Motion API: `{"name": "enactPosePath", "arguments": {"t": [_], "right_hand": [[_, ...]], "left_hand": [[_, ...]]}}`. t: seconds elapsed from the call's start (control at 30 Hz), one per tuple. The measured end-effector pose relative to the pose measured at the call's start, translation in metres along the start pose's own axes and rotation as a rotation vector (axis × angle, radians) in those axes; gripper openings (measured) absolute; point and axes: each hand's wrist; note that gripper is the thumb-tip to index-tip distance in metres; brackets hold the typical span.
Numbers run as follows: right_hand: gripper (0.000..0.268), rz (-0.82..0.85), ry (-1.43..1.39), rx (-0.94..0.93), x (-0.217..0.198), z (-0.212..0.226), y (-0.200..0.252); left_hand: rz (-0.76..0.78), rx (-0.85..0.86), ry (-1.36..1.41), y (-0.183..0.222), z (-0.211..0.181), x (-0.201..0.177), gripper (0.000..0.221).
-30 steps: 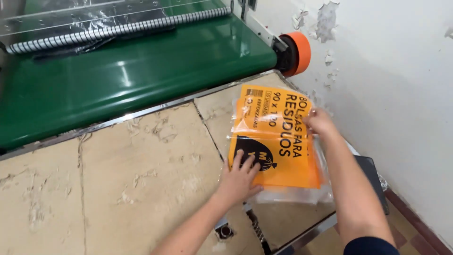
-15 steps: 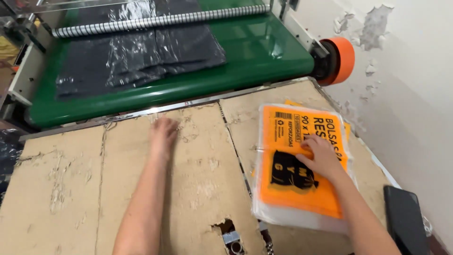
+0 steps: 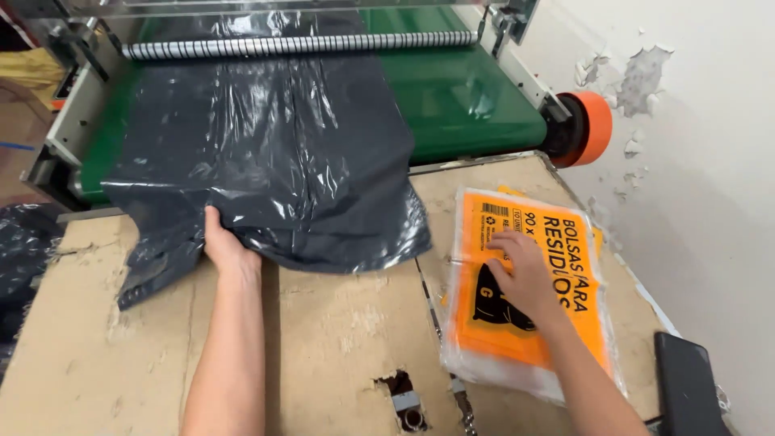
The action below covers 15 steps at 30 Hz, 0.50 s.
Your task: Folding large black plastic bags and inserting them into labeled plastic packaging sleeves at a packaging station.
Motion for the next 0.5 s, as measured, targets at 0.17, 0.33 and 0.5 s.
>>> {"name": "enactPosePath", "arguments": {"t": [0.17, 0.33, 0.5], "right_hand": [[0.047, 0.013, 0.055, -0.057, 0.032, 0.034, -0.009], [0.072, -0.031, 0.164, -0.010, 0.053, 0.082, -0.003], [0.076, -0.278, -0.099, 0.095, 0.056, 0.118, 0.033]], "left_hand": [[0.069, 0.089, 0.039, 0.130, -0.073, 0.024, 0.038], [0.150, 0.187, 0.023, 0.243, -0.142, 0.023, 0.035], [0.304, 0.613, -0.472, 0.325, -0.210, -0.043, 0.045]]}}
Point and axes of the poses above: each hand's wrist, its own y-axis away from the middle knuckle, its own x-axis out of the palm, z = x × y, and after that the axes turned 7 degrees about z, right-handed
